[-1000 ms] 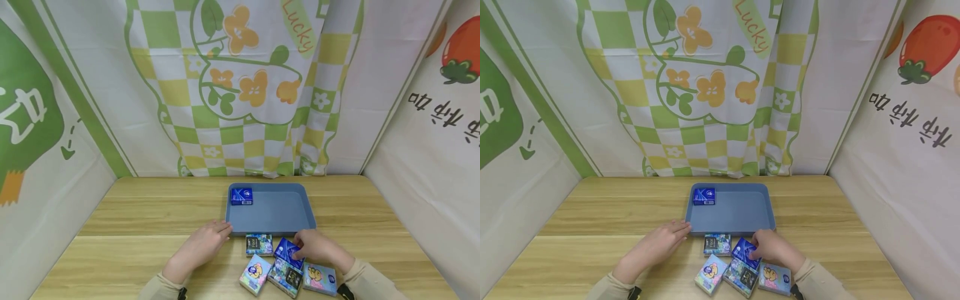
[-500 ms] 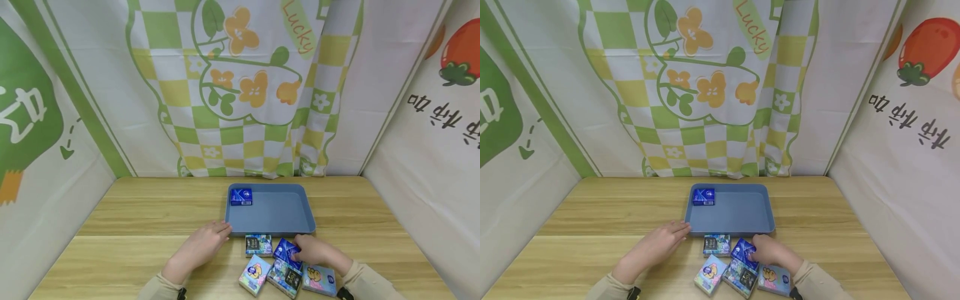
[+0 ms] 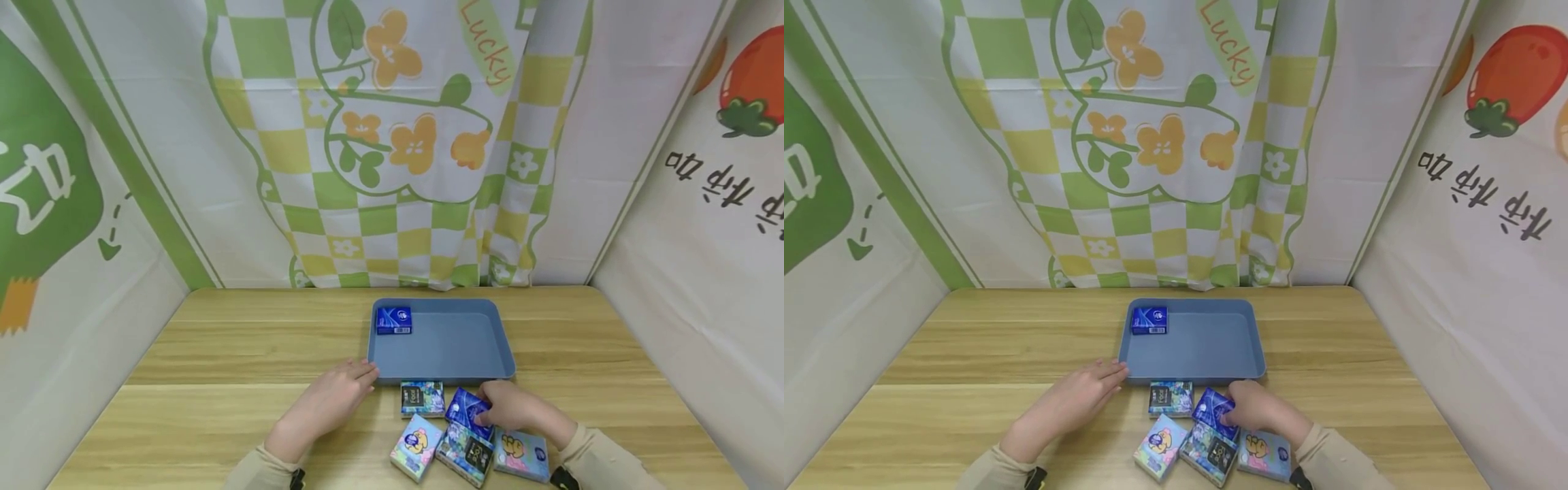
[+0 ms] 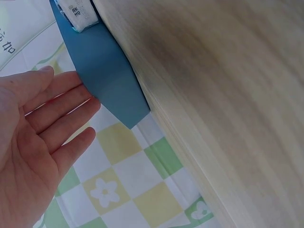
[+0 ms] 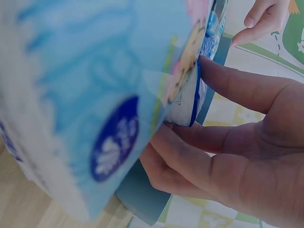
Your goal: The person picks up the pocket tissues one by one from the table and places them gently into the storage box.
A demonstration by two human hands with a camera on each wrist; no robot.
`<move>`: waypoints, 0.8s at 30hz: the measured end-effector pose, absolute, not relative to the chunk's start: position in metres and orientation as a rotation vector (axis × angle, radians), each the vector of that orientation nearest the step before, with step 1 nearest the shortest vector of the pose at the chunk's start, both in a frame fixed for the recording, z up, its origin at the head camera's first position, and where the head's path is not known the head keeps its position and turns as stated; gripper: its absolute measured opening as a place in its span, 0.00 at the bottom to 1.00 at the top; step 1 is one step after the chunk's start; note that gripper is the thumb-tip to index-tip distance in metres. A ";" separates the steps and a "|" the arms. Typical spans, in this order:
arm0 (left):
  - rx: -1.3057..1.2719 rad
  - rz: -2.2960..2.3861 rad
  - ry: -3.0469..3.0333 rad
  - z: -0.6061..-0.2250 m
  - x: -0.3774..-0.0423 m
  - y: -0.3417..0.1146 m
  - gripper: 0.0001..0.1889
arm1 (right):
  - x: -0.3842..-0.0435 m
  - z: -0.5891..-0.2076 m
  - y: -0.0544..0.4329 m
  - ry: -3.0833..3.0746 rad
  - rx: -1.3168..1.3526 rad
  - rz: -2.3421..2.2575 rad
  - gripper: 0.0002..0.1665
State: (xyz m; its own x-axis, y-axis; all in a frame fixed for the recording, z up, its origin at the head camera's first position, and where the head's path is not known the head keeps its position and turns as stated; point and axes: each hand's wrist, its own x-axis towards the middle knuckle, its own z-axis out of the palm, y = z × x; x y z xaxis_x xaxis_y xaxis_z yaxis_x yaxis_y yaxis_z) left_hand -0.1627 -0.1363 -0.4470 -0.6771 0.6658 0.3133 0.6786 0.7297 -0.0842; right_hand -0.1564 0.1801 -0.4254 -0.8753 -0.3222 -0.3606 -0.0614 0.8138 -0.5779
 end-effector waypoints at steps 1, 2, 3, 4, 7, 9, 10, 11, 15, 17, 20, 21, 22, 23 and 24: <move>-1.047 -0.056 -2.611 -0.447 -0.163 -0.136 0.16 | -0.157 -0.425 0.180 2.550 -0.288 -0.787 0.15; -1.046 -0.054 -2.609 -0.447 -0.163 -0.136 0.16 | -0.157 -0.424 0.180 2.549 -0.286 -0.786 0.15; -1.047 -0.051 -2.607 -0.447 -0.164 -0.136 0.16 | -0.157 -0.424 0.180 2.557 -0.295 -0.774 0.15; -1.048 -0.051 -2.604 -0.447 -0.164 -0.136 0.16 | -0.157 -0.423 0.179 2.560 -0.295 -0.769 0.15; -1.052 -0.054 -2.596 -0.447 -0.164 -0.136 0.15 | -0.158 -0.423 0.179 2.566 -0.302 -0.754 0.15; -1.053 -0.056 -2.593 -0.447 -0.164 -0.136 0.15 | -0.159 -0.422 0.179 2.566 -0.306 -0.745 0.17; -1.053 -0.062 -2.591 -0.447 -0.164 -0.136 0.15 | -0.160 -0.422 0.180 2.563 -0.303 -0.744 0.18; -1.053 -0.064 -2.590 -0.447 -0.164 -0.136 0.15 | -0.161 -0.422 0.180 2.561 -0.301 -0.741 0.18; -1.059 -0.062 -2.577 -0.447 -0.164 -0.136 0.15 | -0.162 -0.420 0.182 2.557 -0.315 -0.731 0.21; -1.061 -0.060 -2.575 -0.447 -0.164 -0.136 0.15 | -0.162 -0.420 0.182 2.555 -0.329 -0.732 0.21; -1.060 -0.061 -2.581 -0.447 -0.164 -0.136 0.15 | -0.161 -0.420 0.183 2.546 -0.349 -0.746 0.20; -1.058 -0.061 -2.585 -0.446 -0.163 -0.135 0.15 | -0.161 -0.420 0.183 2.545 -0.357 -0.751 0.20; -1.056 -0.061 -2.589 -0.446 -0.163 -0.135 0.15 | -0.161 -0.419 0.183 2.543 -0.364 -0.757 0.20; -1.054 -0.059 -2.593 -0.446 -0.163 -0.136 0.15 | -0.161 -0.419 0.183 2.544 -0.368 -0.760 0.20; -1.051 -0.057 -2.597 -0.446 -0.163 -0.136 0.15 | -0.161 -0.418 0.183 2.542 -0.371 -0.765 0.21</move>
